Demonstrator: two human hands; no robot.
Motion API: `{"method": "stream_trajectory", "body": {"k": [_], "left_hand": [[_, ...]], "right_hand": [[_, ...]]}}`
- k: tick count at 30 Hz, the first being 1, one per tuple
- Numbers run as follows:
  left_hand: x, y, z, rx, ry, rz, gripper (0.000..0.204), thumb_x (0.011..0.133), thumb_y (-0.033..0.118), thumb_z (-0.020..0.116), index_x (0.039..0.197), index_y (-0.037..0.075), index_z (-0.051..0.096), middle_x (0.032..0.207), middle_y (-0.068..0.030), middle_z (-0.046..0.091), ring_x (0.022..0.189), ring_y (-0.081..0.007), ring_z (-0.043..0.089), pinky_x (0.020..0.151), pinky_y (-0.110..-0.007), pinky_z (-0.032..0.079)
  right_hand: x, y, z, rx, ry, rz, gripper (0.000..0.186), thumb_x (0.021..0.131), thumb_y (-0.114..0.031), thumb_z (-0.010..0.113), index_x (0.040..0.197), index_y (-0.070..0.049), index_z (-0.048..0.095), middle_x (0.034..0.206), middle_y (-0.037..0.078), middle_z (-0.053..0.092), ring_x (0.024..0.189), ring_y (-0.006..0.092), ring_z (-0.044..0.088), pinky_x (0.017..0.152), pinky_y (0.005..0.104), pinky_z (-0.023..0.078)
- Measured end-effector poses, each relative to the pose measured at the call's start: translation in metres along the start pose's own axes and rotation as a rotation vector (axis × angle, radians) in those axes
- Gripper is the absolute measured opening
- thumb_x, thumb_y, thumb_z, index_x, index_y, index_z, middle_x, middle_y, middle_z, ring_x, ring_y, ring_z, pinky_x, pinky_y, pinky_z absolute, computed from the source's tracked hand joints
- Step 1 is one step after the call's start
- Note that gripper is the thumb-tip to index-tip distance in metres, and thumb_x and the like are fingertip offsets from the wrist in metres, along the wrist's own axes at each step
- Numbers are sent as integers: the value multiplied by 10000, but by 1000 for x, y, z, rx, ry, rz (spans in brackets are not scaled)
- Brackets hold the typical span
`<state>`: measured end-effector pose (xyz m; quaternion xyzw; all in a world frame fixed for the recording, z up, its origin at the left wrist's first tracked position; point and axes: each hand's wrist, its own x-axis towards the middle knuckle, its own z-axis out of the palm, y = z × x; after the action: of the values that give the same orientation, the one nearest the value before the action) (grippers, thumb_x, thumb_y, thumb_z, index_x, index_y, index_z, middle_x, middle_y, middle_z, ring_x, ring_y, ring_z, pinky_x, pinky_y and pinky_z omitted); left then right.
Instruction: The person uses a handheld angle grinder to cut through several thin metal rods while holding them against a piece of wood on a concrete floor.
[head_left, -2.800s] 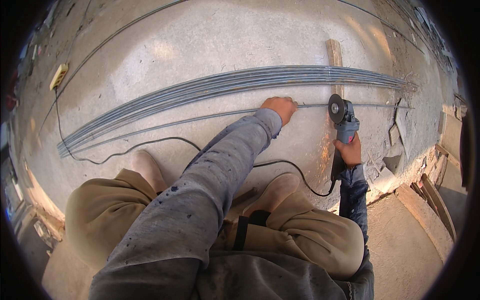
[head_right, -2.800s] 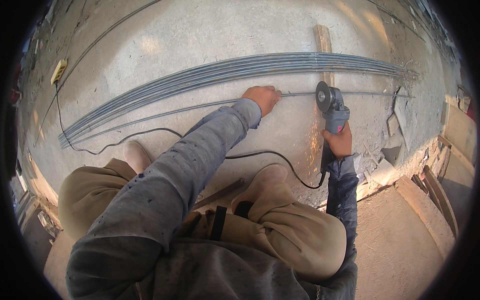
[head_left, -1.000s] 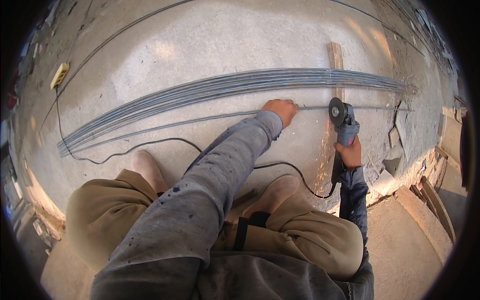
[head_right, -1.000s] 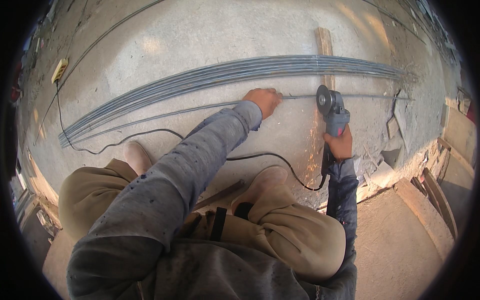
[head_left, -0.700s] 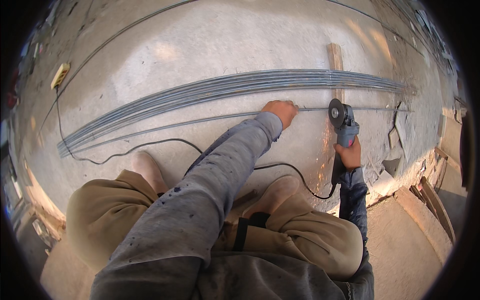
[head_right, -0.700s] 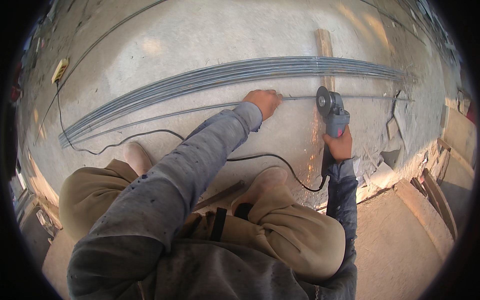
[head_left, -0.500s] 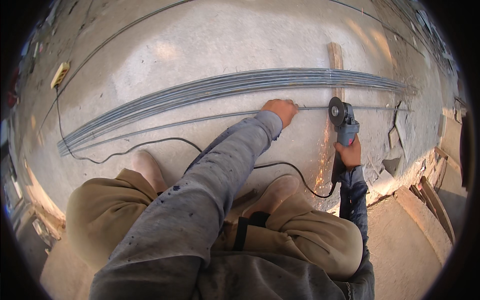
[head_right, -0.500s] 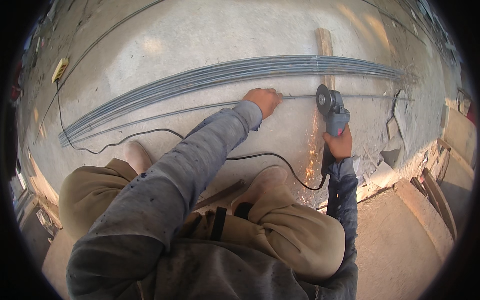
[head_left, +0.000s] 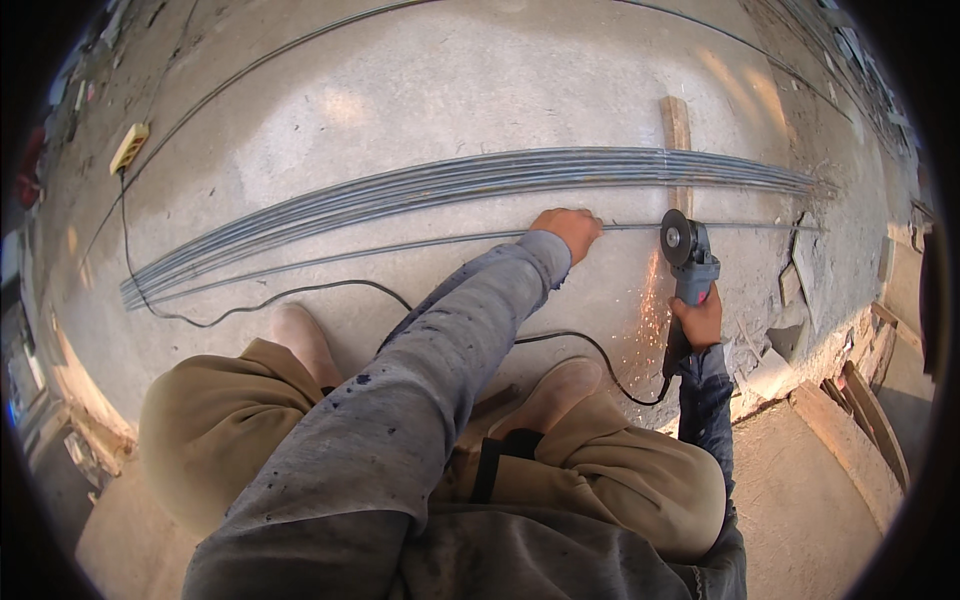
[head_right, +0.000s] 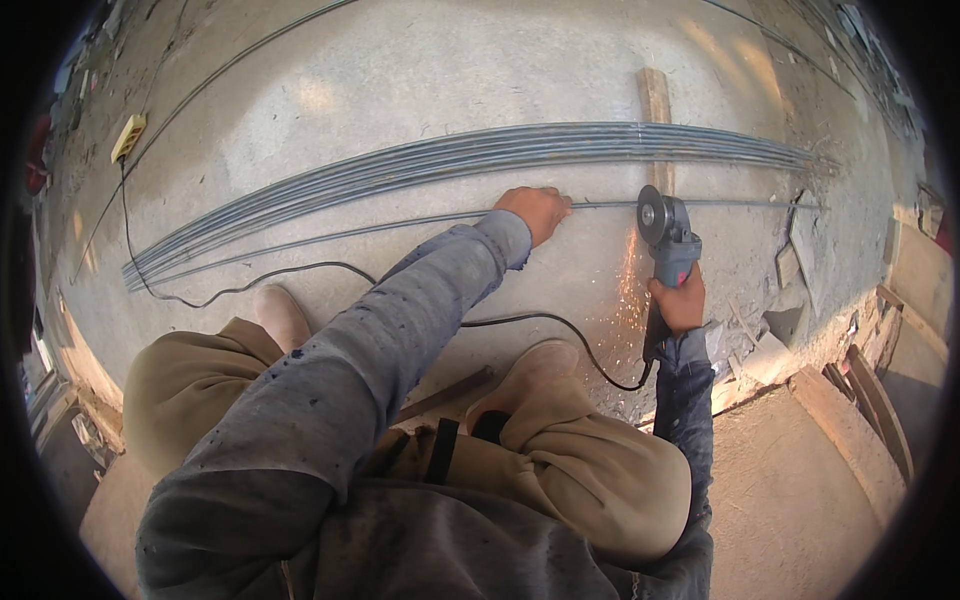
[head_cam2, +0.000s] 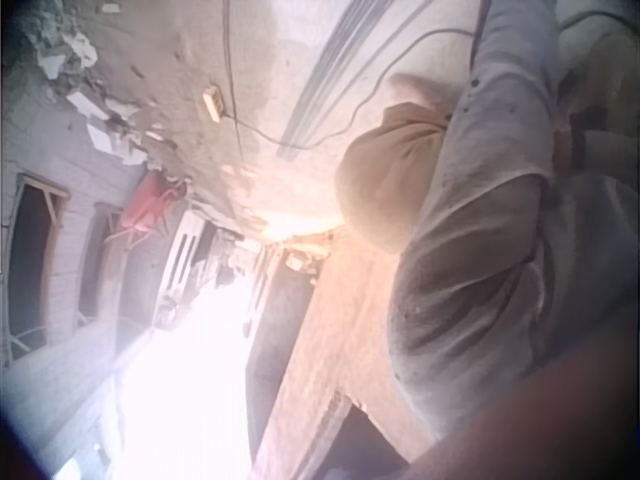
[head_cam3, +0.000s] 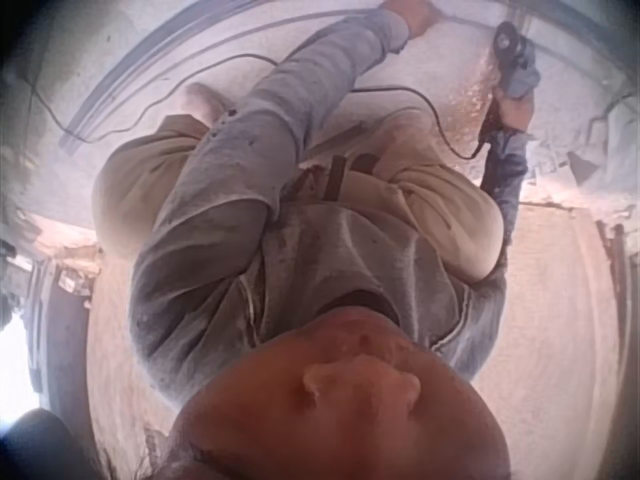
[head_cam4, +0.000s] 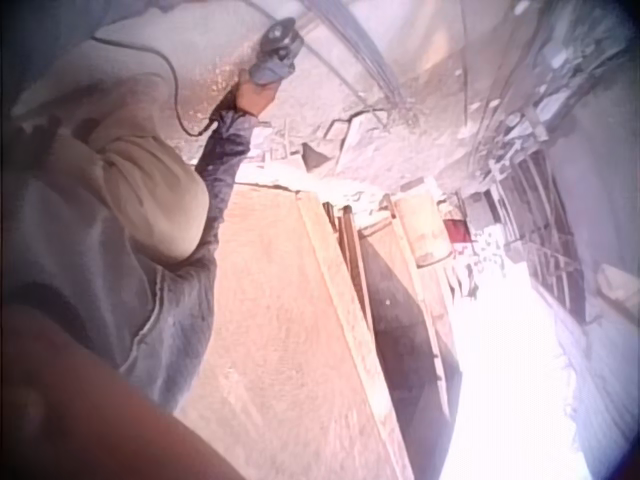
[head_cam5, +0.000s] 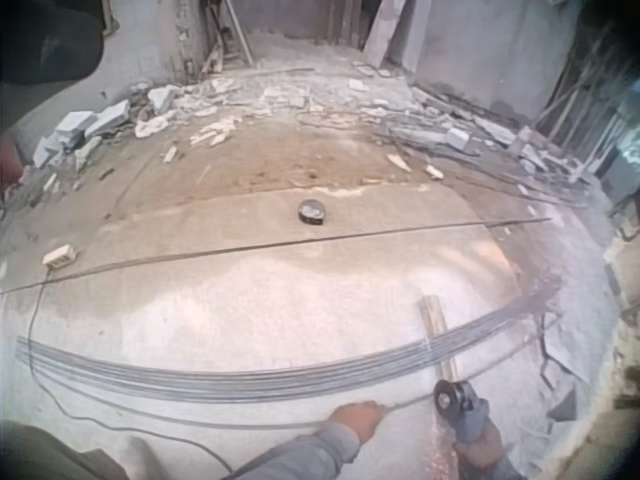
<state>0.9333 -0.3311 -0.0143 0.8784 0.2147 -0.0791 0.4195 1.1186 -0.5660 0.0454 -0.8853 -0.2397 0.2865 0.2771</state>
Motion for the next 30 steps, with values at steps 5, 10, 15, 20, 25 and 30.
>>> {"method": "stream_trajectory", "body": {"k": [5, 10, 15, 20, 25, 30], "left_hand": [[1, -2, 3, -16, 15, 10, 267, 954, 220, 453, 1084, 91, 647, 1027, -117, 639, 941, -304, 621, 823, -408, 502], [0, -1, 5, -7, 46, 15, 263, 947, 213, 463, 1083, 85, 648, 1053, -116, 641, 949, -304, 623, 830, -406, 501], [-1, -2, 4, -7, 39, 10, 260, 945, 210, 467, 1081, 82, 648, 1035, -120, 645, 946, -305, 625, 832, -408, 501], [2, 1, 2, 12, 19, 4, 258, 945, 212, 469, 1082, 84, 647, 1029, -123, 651, 946, -304, 628, 831, -404, 503], [1, -1, 3, 47, 20, 15, 254, 944, 188, 467, 1096, 81, 640, 1042, -124, 655, 953, -298, 633, 829, -400, 506], [0, 3, -1, 74, 13, 37, 261, 935, 170, 473, 1118, 71, 631, 1056, -126, 659, 958, -292, 640, 833, -392, 512]], "right_hand": [[7, 1, 0, -24, -6, 5, 541, 639, -126, 723, 1130, -6, 528, 964, 106, 632, 859, 204, 599, 784, 330, 478], [3, -3, -2, -10, -4, -44, 539, 642, -116, 723, 1133, -9, 528, 969, 98, 625, 869, 196, 590, 788, 327, 474], [-2, -8, 0, 2, -8, -2, 528, 643, -105, 721, 1125, -10, 529, 981, 89, 624, 875, 188, 588, 789, 320, 472], [4, 2, 0, 35, -8, -56, 523, 641, -112, 723, 1116, -8, 530, 959, 94, 629, 853, 195, 596, 776, 323, 478], [4, -7, 1, -25, 6, -25, 522, 636, -127, 728, 1107, -7, 537, 941, 104, 633, 833, 204, 603, 767, 326, 481], [4, -1, 1, 1, 10, -4, 519, 632, -131, 735, 1098, -6, 542, 943, 102, 635, 834, 200, 601, 767, 323, 481]]}}
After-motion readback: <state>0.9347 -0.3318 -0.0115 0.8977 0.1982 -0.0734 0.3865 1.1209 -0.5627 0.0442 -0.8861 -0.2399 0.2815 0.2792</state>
